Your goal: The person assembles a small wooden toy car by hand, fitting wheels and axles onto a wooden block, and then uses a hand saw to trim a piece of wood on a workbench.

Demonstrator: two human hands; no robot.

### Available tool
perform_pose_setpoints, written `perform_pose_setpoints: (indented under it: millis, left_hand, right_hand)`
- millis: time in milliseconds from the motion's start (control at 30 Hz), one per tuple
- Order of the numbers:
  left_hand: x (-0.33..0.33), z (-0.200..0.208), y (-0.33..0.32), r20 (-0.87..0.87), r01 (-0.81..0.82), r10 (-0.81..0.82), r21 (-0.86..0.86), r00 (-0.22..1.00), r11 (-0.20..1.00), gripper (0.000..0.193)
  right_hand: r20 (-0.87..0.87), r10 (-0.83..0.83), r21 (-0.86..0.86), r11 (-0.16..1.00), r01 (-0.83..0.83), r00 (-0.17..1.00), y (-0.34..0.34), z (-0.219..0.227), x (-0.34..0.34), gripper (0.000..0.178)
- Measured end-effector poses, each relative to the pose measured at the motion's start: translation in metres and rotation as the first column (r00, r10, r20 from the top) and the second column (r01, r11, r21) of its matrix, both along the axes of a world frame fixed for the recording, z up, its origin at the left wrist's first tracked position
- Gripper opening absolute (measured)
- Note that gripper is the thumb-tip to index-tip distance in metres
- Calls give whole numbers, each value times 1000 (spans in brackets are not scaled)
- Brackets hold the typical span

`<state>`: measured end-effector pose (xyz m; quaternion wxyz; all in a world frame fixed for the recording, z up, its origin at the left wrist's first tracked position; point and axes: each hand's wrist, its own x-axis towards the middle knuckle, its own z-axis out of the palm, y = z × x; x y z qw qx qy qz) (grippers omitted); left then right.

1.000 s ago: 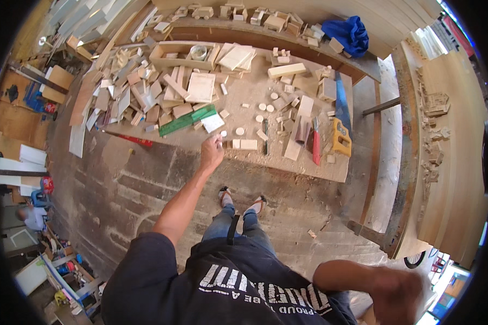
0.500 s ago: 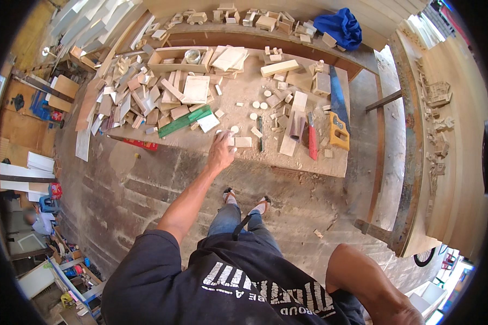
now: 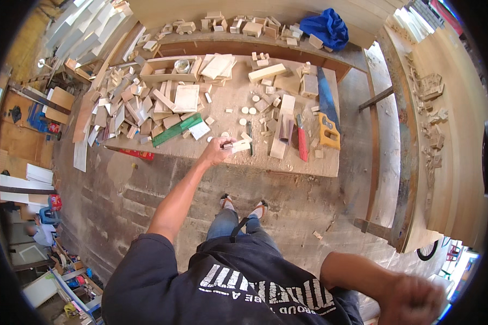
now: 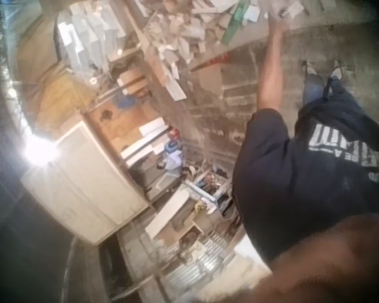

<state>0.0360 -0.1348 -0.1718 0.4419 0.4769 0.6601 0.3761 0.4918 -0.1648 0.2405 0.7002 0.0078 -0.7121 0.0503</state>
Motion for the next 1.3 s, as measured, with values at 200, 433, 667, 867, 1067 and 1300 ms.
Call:
perform_pose_setpoints:
  millis: [200, 433, 667, 867, 1067, 1300]
  left_hand:
    - [9, 32, 6, 206, -89, 105, -87, 973, 992, 39]
    - [12, 25, 9, 314, -115, 155, -142, 937, 983, 40]
    - [16, 12, 6, 368, -246, 229, 0, 901, 969, 46]
    - [29, 23, 9, 407, -362, 330, 1, 852, 932, 41]
    - [34, 36, 11, 470, -394, 402, -121, 786, 911, 41]
    - [21, -7, 6, 173, -371, 356, 57, 918, 927, 34]
  right_hand:
    - [13, -88, -817, 573, 61, 996, 57, -156, -15, 24]
    - [754, 257, -650, 156, 744, 605, -12, -418, -18, 23]
    - [740, 548, -513, 84, 854, 391, -83, -468, 12, 29]
    - [761, 531, -460, 35, 887, 374, -79, -490, 38, 32]
    - [788, 504, -470, 123, 874, 353, -48, -487, 24, 33]
    - [719, 324, -661, 44, 749, 615, 36, -444, -21, 29]
